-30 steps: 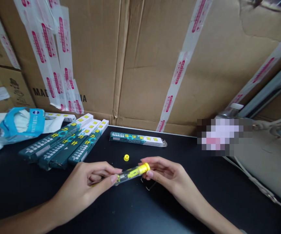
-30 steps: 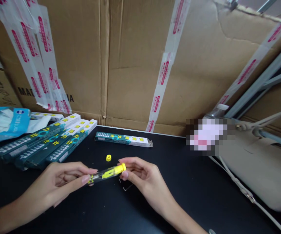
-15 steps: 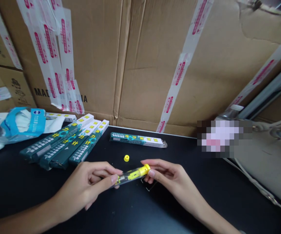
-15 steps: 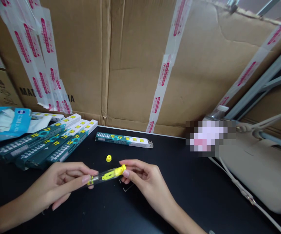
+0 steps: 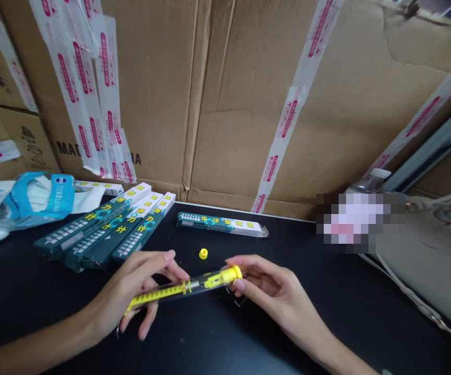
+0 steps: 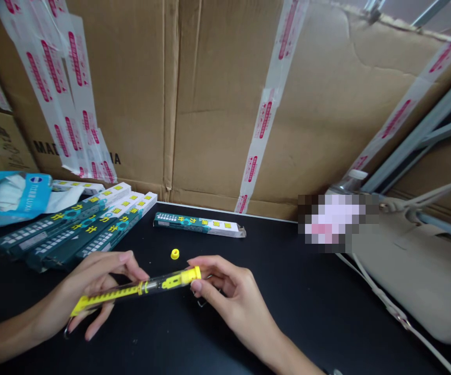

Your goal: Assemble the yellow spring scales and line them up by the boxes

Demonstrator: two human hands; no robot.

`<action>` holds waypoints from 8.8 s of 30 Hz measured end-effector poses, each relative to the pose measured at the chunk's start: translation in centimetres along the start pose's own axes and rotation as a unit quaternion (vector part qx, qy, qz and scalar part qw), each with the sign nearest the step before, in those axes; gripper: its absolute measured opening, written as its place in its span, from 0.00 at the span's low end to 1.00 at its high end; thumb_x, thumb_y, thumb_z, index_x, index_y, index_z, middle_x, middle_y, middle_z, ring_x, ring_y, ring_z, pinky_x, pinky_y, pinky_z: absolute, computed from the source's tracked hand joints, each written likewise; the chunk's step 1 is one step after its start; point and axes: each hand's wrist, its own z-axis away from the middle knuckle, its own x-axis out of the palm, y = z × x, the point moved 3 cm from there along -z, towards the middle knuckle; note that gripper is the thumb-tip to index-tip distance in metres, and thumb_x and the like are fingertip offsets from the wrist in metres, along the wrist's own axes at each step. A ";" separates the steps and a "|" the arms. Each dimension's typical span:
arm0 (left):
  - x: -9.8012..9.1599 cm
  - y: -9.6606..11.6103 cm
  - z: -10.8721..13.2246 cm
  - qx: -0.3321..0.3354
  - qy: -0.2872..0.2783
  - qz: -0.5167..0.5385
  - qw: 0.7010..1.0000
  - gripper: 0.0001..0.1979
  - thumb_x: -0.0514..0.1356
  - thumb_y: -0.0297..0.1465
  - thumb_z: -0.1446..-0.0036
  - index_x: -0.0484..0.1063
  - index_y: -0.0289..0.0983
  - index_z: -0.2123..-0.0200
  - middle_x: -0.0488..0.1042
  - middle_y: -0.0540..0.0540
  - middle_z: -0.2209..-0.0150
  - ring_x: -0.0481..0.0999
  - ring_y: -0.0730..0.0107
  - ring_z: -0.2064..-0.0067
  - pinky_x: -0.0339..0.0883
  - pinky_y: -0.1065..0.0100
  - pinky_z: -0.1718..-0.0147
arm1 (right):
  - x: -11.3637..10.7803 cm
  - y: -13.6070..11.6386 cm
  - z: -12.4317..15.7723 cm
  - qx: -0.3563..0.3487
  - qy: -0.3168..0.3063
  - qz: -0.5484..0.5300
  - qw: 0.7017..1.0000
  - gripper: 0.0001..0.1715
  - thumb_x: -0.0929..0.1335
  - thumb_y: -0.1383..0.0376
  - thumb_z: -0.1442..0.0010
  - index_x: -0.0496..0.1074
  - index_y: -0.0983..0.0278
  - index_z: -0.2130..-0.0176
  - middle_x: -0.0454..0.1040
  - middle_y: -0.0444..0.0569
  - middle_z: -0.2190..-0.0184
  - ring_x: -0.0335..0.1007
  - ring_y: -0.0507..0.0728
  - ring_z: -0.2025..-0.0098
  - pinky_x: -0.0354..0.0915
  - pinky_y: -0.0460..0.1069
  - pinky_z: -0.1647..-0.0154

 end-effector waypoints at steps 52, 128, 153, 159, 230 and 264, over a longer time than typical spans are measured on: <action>0.0 -0.9 -1.6 0.070 0.049 -0.051 0.995 0.19 0.63 0.48 0.49 0.73 0.37 0.67 0.65 0.55 0.80 0.49 0.83 0.86 0.39 0.77 0.91 | -1.8 -1.5 -0.7 -0.008 -0.010 -0.062 0.998 0.23 0.72 0.57 0.38 0.70 0.59 0.45 0.75 0.55 0.45 0.77 0.57 0.53 0.74 0.55 0.49; -0.2 -1.1 -1.1 0.049 0.006 0.035 0.998 0.16 0.67 0.44 0.49 0.70 0.38 0.70 0.65 0.54 0.84 0.55 0.81 0.86 0.46 0.81 0.91 | -0.4 -0.1 0.0 0.004 0.052 0.005 0.999 0.14 0.80 0.64 0.53 0.82 0.60 0.64 0.83 0.45 0.68 0.77 0.51 0.70 0.73 0.44 0.64; 1.4 -1.2 -0.7 0.071 0.078 0.111 0.988 0.17 0.67 0.44 0.50 0.67 0.38 0.71 0.63 0.56 0.87 0.53 0.82 0.86 0.45 0.83 0.91 | -5.1 -2.1 -2.4 -0.166 0.228 -0.117 0.952 0.28 0.61 0.44 0.33 0.77 0.57 0.49 0.71 0.49 0.39 0.58 0.60 0.32 0.48 0.59 0.28; 4.1 -1.7 -1.2 0.069 0.069 0.167 0.981 0.19 0.67 0.40 0.53 0.58 0.39 0.75 0.74 0.50 0.77 0.57 0.82 0.88 0.43 0.81 0.94 | 2.8 -1.5 -1.4 -0.147 0.091 -0.048 0.984 0.28 0.55 0.46 0.29 0.66 0.51 0.39 0.69 0.46 0.38 0.58 0.61 0.33 0.51 0.59 0.30; 2.5 0.2 -1.7 0.063 0.129 0.149 0.978 0.19 0.68 0.39 0.57 0.60 0.38 0.75 0.79 0.47 0.72 0.62 0.84 0.85 0.45 0.83 0.91 | -3.5 -1.8 -1.9 0.017 0.014 -0.001 1.000 0.17 0.78 0.63 0.48 0.74 0.62 0.60 0.80 0.47 0.61 0.78 0.54 0.57 0.74 0.48 0.52; 3.2 -0.6 -1.0 0.131 0.080 0.069 0.986 0.19 0.65 0.46 0.47 0.63 0.38 0.71 0.77 0.46 0.69 0.56 0.83 0.82 0.48 0.82 0.90 | -3.2 0.2 -2.0 0.043 0.048 -0.056 0.996 0.19 0.79 0.60 0.49 0.80 0.61 0.57 0.83 0.50 0.57 0.80 0.56 0.55 0.73 0.48 0.49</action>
